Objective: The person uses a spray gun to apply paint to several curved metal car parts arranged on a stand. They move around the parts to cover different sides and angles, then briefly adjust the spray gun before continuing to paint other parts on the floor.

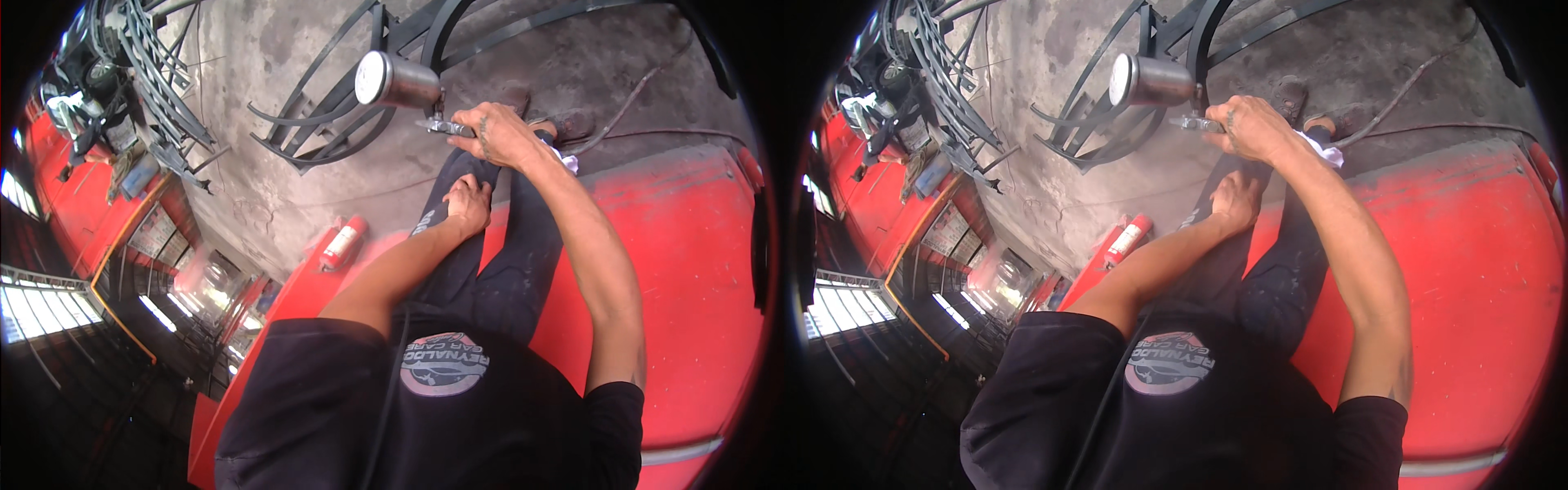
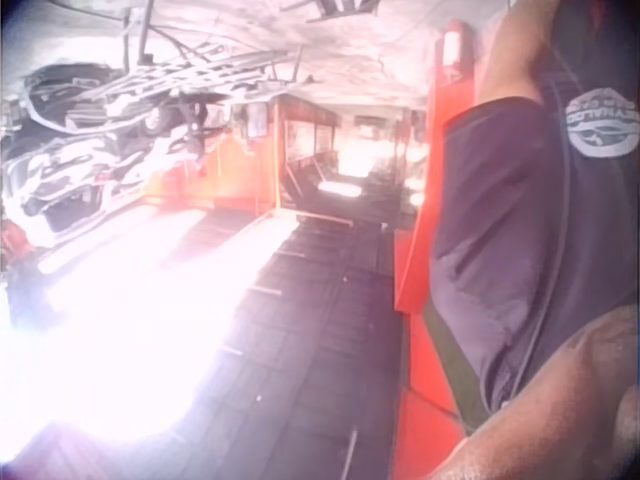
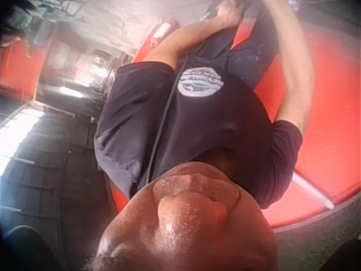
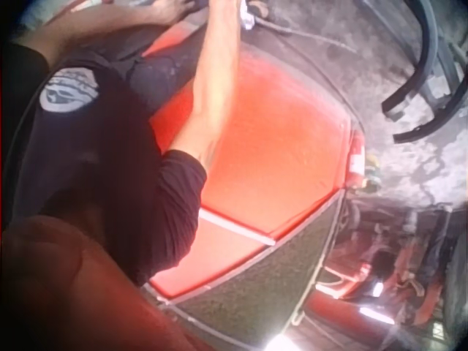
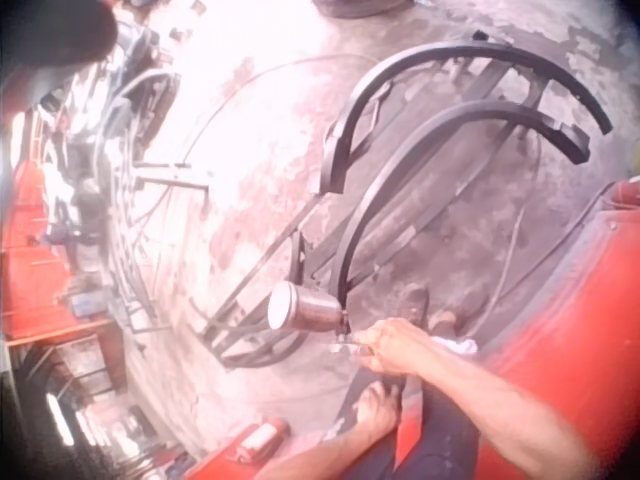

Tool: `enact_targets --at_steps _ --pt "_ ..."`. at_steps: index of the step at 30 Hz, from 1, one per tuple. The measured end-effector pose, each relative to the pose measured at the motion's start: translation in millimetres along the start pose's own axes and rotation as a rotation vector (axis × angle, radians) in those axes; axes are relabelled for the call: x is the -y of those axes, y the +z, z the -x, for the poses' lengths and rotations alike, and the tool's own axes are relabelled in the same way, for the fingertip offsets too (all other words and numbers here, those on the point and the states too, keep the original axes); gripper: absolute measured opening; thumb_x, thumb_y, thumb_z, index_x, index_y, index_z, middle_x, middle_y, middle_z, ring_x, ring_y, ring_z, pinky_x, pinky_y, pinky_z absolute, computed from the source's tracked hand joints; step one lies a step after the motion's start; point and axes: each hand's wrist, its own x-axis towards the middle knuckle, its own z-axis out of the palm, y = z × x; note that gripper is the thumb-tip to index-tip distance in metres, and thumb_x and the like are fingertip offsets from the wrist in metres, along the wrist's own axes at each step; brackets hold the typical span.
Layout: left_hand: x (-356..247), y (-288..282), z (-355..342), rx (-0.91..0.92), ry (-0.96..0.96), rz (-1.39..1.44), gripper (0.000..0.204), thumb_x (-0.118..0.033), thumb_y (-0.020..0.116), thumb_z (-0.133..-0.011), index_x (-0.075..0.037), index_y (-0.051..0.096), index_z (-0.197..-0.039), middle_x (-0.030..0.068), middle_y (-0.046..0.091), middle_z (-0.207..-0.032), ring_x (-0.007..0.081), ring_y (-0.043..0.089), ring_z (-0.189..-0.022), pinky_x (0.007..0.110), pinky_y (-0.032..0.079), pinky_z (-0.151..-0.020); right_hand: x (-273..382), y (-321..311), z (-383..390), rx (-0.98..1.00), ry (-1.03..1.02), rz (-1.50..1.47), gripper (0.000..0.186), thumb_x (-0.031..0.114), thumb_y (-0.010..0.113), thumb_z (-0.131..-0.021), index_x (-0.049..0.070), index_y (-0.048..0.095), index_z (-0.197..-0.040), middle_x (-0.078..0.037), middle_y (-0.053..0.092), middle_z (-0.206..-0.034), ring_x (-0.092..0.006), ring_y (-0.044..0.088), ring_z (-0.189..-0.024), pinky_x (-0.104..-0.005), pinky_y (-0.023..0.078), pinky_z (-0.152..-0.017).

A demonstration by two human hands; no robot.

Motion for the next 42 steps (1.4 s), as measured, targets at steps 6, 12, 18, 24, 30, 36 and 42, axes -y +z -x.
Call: enact_targets --at_steps 6,12,18,24,30,36,42 --pt "-2.4 3.1 -5.4 -0.022 -0.023 -0.017 0.050 -0.031 0.056 -0.096 -0.009 0.053 -0.141 0.0334 0.048 -0.132 0.0486 0.058 -0.109 0.063 0.059 -0.072 -1.6 -1.9 -12.3 0.011 0.064 0.086 0.030 0.028 0.078 -0.089 0.008 0.073 -0.110 -0.019 0.072 -0.082 -0.0422 0.069 -0.079 -0.0486 0.055 -0.071" --pt "-7.5 -0.7 -0.8 -0.005 -0.045 0.008 0.046 -0.031 0.054 -0.099 -0.013 0.054 -0.142 0.0329 0.047 -0.132 0.0481 0.057 -0.111 0.064 0.059 -0.071 2.2 -17.4 -30.6 -0.613 -0.010 0.015 0.031 0.029 0.076 -0.091 0.005 0.070 -0.110 -0.018 0.072 -0.088 -0.0384 0.071 -0.081 -0.0472 0.055 -0.070" --pt "-6.2 -15.6 9.1 -0.093 0.017 -0.012 0.033 -0.025 0.058 -0.095 -0.012 0.063 -0.125 0.0293 0.053 -0.124 0.0450 0.058 -0.113 0.062 0.060 -0.072 0.5 -41.7 -20.0 -0.343 0.084 -0.146 0.026 0.022 0.080 -0.088 0.005 0.073 -0.108 -0.021 0.071 -0.084 -0.0372 0.072 -0.074 -0.0413 0.054 -0.063" --pt "11.8 22.3 -1.3 -0.174 0.006 0.230 0.037 -0.039 0.054 -0.100 -0.015 0.064 -0.127 0.0234 0.054 -0.130 0.0449 0.056 -0.124 0.069 0.057 -0.078 -1.6 3.4 27.1 -0.336 -0.156 -0.069 0.029 0.030 0.078 -0.083 0.009 0.069 -0.101 -0.016 0.070 -0.088 -0.0408 0.069 -0.088 -0.0494 0.054 -0.073" --pt "6.3 -31.9 7.1 -0.057 0.090 0.050 0.047 -0.044 0.060 -0.099 -0.016 0.057 -0.136 0.0276 0.052 -0.134 0.0472 0.056 -0.125 0.052 0.056 -0.095 16.6 -57.2 124.7 -0.547 0.134 -0.028 0.036 0.029 0.077 -0.089 0.008 0.071 -0.118 -0.015 0.074 -0.102 -0.0382 0.071 -0.092 -0.0449 0.057 -0.077" --pt "9.5 -62.8 30.8 -0.008 0.127 0.086 0.053 -0.044 0.060 -0.099 -0.016 0.053 -0.143 0.0266 0.053 -0.135 0.0446 0.058 -0.125 0.051 0.053 -0.100 7.9 -51.4 203.6 -1.009 0.381 -0.115 0.037 0.020 0.079 -0.090 0.004 0.071 -0.122 -0.017 0.076 -0.112 -0.0324 0.075 -0.096 -0.0391 0.058 -0.084" --pt "26.9 -69.3 42.6 -0.040 0.189 0.110 0.052 -0.043 0.059 -0.100 -0.012 0.054 -0.141 0.0253 0.054 -0.135 0.0438 0.059 -0.124 0.051 0.053 -0.101 8.0 -22.2 259.3 -1.305 0.630 -0.461 0.038 0.014 0.077 -0.092 -0.004 0.069 -0.124 -0.014 0.076 -0.107 -0.0226 0.071 -0.096 -0.0354 0.055 -0.086"
